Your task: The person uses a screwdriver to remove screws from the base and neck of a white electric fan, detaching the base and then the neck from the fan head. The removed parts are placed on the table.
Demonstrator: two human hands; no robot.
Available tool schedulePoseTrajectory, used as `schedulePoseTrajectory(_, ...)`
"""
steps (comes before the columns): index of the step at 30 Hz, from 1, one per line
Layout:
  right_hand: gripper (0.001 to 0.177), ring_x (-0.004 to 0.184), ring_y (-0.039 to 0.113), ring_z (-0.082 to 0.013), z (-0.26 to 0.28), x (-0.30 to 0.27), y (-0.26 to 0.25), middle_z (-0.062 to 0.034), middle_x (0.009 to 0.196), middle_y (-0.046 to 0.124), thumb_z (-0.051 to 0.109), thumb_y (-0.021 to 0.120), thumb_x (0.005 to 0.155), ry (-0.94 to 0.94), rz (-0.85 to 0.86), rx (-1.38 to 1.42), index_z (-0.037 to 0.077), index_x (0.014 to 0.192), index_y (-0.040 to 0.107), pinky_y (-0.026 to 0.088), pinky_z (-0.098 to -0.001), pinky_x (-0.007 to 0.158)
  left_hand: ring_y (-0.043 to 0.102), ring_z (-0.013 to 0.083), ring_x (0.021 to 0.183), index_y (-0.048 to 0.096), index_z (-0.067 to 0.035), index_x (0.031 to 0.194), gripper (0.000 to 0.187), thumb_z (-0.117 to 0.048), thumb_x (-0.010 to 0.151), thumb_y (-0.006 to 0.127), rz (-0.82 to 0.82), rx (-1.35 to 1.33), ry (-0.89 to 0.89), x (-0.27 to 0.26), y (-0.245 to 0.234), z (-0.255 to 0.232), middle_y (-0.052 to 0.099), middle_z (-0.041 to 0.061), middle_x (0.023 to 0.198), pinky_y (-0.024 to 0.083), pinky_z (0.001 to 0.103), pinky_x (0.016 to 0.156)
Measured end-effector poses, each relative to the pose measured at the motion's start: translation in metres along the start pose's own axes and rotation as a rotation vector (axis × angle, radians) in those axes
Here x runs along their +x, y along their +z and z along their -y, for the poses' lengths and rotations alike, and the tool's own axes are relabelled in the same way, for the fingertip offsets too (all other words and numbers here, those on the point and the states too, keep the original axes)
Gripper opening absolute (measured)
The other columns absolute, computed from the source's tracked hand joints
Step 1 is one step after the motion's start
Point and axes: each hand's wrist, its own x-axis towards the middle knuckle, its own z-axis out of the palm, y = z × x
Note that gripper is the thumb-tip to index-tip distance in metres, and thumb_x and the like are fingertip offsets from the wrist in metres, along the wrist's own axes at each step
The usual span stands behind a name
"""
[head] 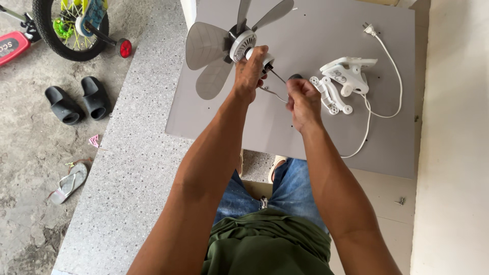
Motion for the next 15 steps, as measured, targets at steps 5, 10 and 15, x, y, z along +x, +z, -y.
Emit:
schedulePoseTrajectory(5,0.022,0.047,0.036,-0.0057,0.002,0.001,-0.008,0.0038,0.066,0.052,0.029,0.071,0.094,0.213,-0.041,0.162,0.011,0.088,0.059,0.030,-0.0227,0.042,0.058,0.0155,0.065,0.060,-0.008,0.094,0.056,-0.056,0.066,0.068,-0.009,0.015,0.025,-0.001,0.006,0.005,0.058,0.007,0.077,0.044,0.032,0.051)
schedulePoseTrajectory(10,0.013,0.053,0.045,-0.0045,0.012,-0.002,-0.002,0.0042,0.075,0.058,0.022,0.072,0.094,-0.002,-0.041,0.077,0.014,0.091,0.062,0.036,-0.0224,0.046,0.060,0.0158,0.065,0.062,-0.007,0.095,0.058,-0.056,0.066,0.070,-0.003,-0.059,0.001,-0.001,0.007,0.006,0.060,0.007,0.077,0.043,0.031,0.051)
schedulePoseTrajectory(15,0.027,0.048,0.042,-0.0050,0.022,-0.009,0.005,0.0011,0.067,0.052,0.031,0.070,0.100,0.028,-0.088,-0.101,0.011,0.085,0.060,0.029,-0.0223,0.041,0.062,0.0167,0.062,0.062,-0.006,0.093,0.057,-0.056,0.067,0.070,-0.004,-0.099,-0.011,0.001,0.012,0.008,0.062,0.007,0.076,0.043,0.032,0.050)
